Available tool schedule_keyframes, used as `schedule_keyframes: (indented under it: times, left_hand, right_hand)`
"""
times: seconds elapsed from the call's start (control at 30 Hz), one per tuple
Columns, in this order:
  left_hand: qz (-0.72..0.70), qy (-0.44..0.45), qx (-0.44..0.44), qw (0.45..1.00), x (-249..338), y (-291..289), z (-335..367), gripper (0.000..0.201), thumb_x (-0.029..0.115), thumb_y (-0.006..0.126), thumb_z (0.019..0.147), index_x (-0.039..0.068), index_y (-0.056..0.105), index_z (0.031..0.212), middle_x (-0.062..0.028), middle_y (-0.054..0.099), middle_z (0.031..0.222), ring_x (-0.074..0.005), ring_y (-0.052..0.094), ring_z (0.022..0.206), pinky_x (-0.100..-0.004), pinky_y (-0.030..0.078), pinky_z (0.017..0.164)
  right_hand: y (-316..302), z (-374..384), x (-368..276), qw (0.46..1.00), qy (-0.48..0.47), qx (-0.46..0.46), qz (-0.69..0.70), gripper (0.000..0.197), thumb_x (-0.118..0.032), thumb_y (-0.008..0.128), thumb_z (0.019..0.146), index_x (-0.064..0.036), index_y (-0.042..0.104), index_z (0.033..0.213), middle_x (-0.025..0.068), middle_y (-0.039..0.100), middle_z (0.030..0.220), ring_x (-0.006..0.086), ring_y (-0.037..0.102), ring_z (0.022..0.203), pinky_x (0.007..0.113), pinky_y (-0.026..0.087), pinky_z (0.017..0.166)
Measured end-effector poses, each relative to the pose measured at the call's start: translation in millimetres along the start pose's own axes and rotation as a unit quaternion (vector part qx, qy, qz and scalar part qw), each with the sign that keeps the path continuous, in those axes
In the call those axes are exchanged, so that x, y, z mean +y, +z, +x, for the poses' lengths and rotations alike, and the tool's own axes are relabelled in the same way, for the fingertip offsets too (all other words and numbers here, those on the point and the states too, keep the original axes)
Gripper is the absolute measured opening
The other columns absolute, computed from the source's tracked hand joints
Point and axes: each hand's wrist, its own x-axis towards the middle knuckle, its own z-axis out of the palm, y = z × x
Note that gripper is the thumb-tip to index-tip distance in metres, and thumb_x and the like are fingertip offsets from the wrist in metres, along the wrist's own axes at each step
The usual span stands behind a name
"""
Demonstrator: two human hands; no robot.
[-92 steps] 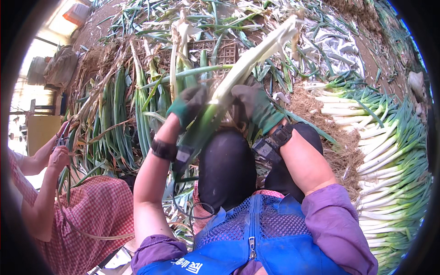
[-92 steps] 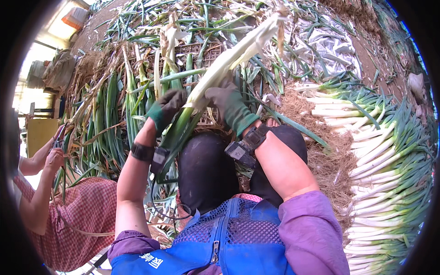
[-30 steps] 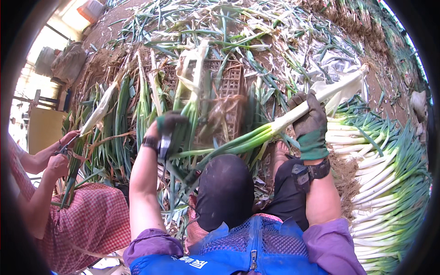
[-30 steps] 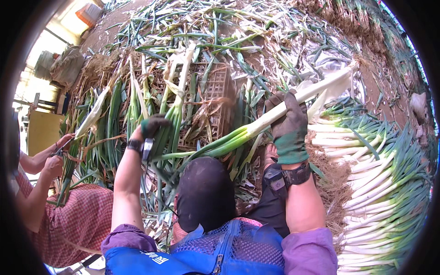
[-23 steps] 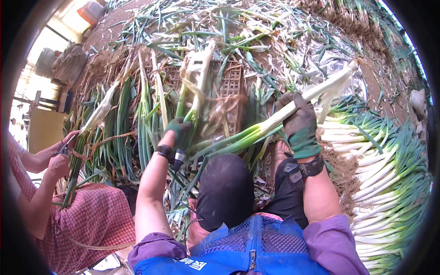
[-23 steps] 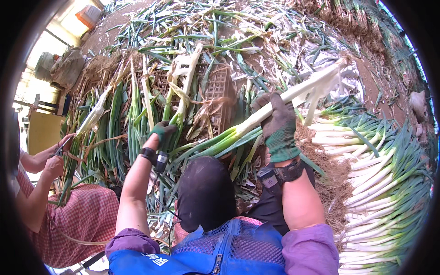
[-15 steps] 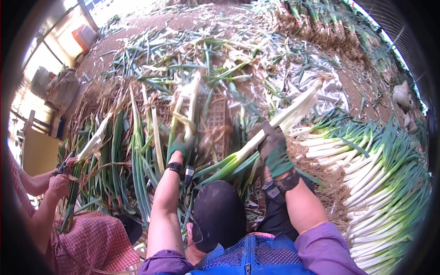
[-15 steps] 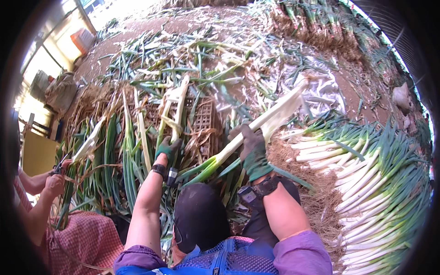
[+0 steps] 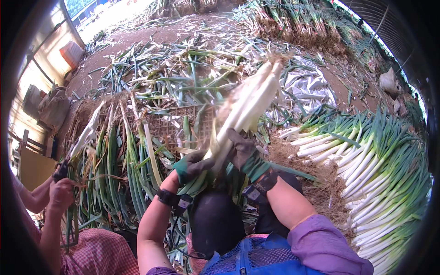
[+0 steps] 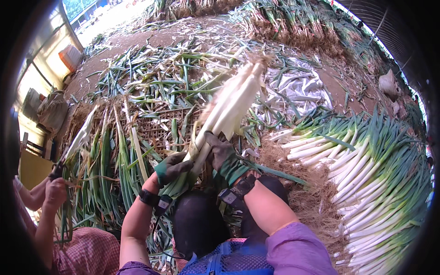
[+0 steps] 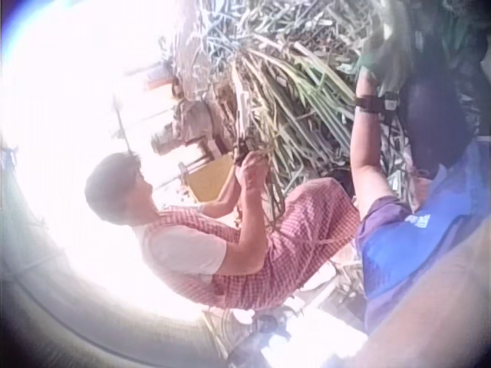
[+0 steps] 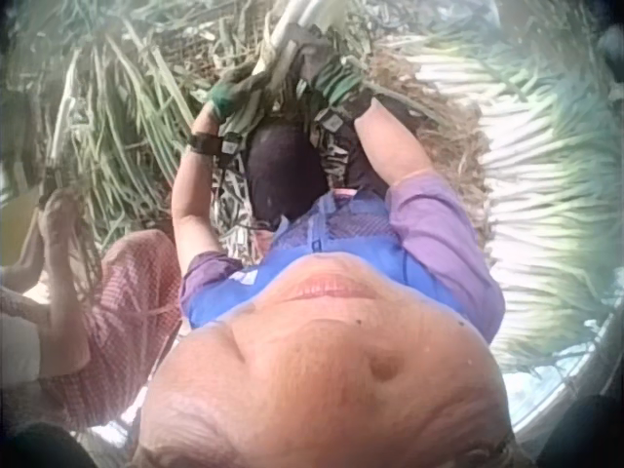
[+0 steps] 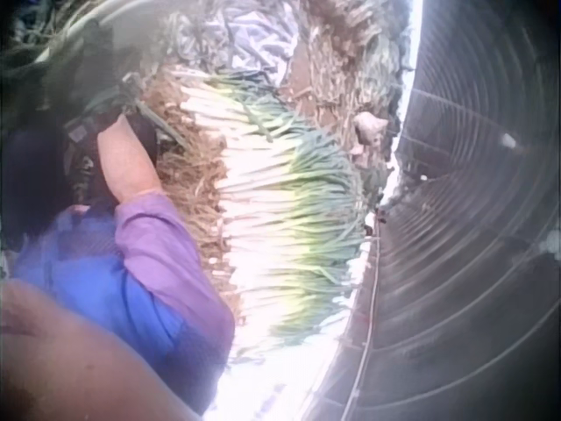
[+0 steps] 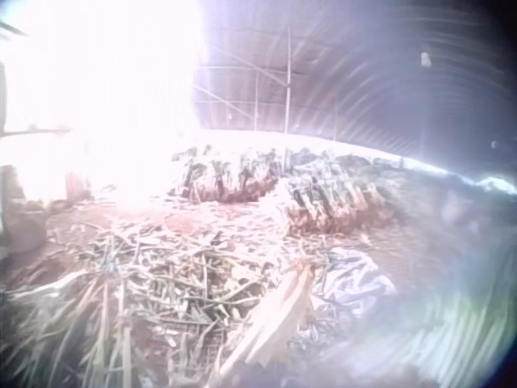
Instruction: The person picks up leeks from a pile, peels away the outer layers by hand, and places the cleaned leeks onto a separate stack.
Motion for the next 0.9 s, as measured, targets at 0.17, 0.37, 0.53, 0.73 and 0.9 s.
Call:
schedule_keyframes:
  times: [0.17,0.37,0.53,0.73,0.9]
  left_hand:
    - [0.005,0.053,0.07,0.996,6.4,5.8,-3.4,0.03,0.02,0.059,0.093,0.002,0.061,0.117,0.0022,0.062,0.094,-0.0053,0.053,0.085,-0.0225,0.045,0.074]
    - [0.123,0.009,0.056,0.991,24.5,12.3,4.4,0.049,0.027,0.074,0.082,0.002,0.054,0.119,-0.0049,0.062,0.101,-0.0115,0.058,0.087,-0.0269,0.05,0.076]
    - [0.186,0.049,0.199,0.961,28.5,38.1,16.9,0.067,0.009,0.081,0.071,0.001,0.045,0.127,-0.0087,0.063,0.106,-0.0156,0.062,0.089,-0.0288,0.054,0.074]
    - [0.003,0.074,0.131,0.989,22.3,26.3,5.0,0.062,0.003,0.077,0.077,0.003,0.046,0.13,-0.007,0.064,0.109,-0.0125,0.062,0.093,-0.0267,0.053,0.08]
    - [-0.078,0.037,0.104,0.991,5.7,11.9,1.5,0.03,0.017,0.061,0.094,0.003,0.058,0.121,-0.0004,0.064,0.103,-0.0068,0.059,0.088,-0.0229,0.05,0.075]
  right_hand:
    - [7.1,0.1,-79.5,0.92,-0.244,-0.001,-0.308,0.036,0.003,0.05,0.087,-0.001,0.056,0.122,0.0171,0.063,0.106,0.0276,0.065,0.094,0.032,0.056,0.08]
    - [11.5,2.0,-80.7,0.925,-0.239,-0.052,-0.291,0.031,-0.005,0.055,0.09,0.0016,0.054,0.119,0.0131,0.061,0.107,0.0225,0.062,0.098,0.029,0.052,0.084]
    - [26.8,-2.0,-73.0,0.993,-0.023,-0.119,-0.008,0.028,-0.03,0.052,0.097,-0.0064,0.06,0.111,0.0007,0.06,0.092,0.0099,0.055,0.084,0.025,0.046,0.072]
    - [6.2,29.0,-88.5,0.994,-0.089,-0.067,0.02,0.044,-0.031,0.057,0.096,0.0007,0.048,0.125,0.0071,0.057,0.103,0.0133,0.055,0.093,0.029,0.046,0.085]
    - [15.9,-1.4,-115.9,0.989,-0.018,-0.081,0.124,0.05,-0.041,0.063,0.09,0.004,0.059,0.111,0.0097,0.06,0.101,0.0177,0.056,0.096,0.027,0.046,0.087]
